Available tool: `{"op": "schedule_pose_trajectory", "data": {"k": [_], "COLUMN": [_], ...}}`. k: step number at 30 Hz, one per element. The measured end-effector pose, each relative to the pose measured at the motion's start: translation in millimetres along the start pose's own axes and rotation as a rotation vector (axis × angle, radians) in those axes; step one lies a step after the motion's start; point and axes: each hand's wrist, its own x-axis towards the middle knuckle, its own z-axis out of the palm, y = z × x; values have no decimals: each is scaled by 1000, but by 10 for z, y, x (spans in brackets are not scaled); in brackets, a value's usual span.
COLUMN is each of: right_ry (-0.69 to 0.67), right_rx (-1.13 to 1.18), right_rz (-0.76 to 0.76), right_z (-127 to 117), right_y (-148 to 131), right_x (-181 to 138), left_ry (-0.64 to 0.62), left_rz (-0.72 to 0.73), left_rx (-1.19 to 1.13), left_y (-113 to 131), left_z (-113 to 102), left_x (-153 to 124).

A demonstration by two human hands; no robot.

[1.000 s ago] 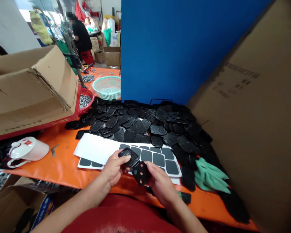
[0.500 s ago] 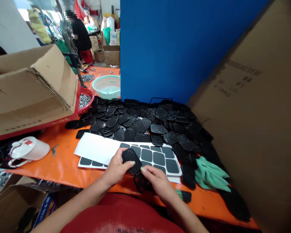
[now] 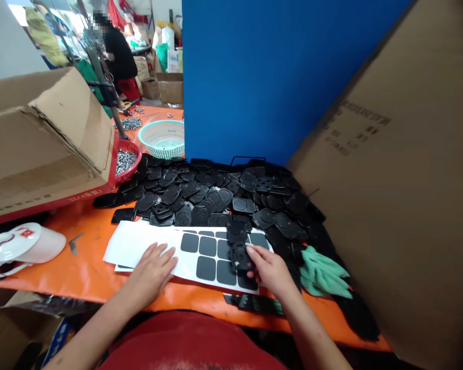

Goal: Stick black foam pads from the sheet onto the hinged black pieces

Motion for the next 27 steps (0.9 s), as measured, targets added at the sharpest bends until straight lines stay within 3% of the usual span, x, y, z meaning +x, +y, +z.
{"op": "schedule_pose_trajectory", "data": {"k": [2, 5, 7, 9, 12, 16, 18, 21, 22, 23, 25, 27], "right_ry": [67, 181, 109, -53, -177, -116, -86, -110, -133, -159, -214, -268], "right_rx": [-134, -485, -646, -676, -709, -518, -423, -371, -367, -363, -352, -332], "right_rz": [-83, -461, -773, -961, -1054, -1046, -1050, -1100, -1117, -1131, -1144, -1153], "right_z": [-51, -14, 119, 325, 664, 929, 970, 990, 996, 1001, 1007, 998], "right_y": [-11, -48, -74, -89, -69, -2, 22, 42, 47, 51, 55, 49], "right_x": [-57, -213, -341, -447, -489, -387, -363, -403, -427, -451, -490, -513], "left_ry": [93, 221, 288, 335, 406, 537, 441, 173, 139, 154, 311, 503], "left_rz": [65, 136, 166, 191, 206, 235, 87, -472, -655, -801, -983, -1107], "left_rx": [12, 21, 21, 17, 34, -43, -334, -1080, -1343, -1586, -1935, -2059], "left_y": [-18, -18, 7, 50, 136, 284, 374, 506, 543, 575, 618, 635], "left_z": [0, -61, -136, -223, -322, -308, -253, -193, -188, -188, -196, -196], "left_x": [-57, -81, -49, 7, 62, -24, -73, -20, 36, 103, 246, 360]}}
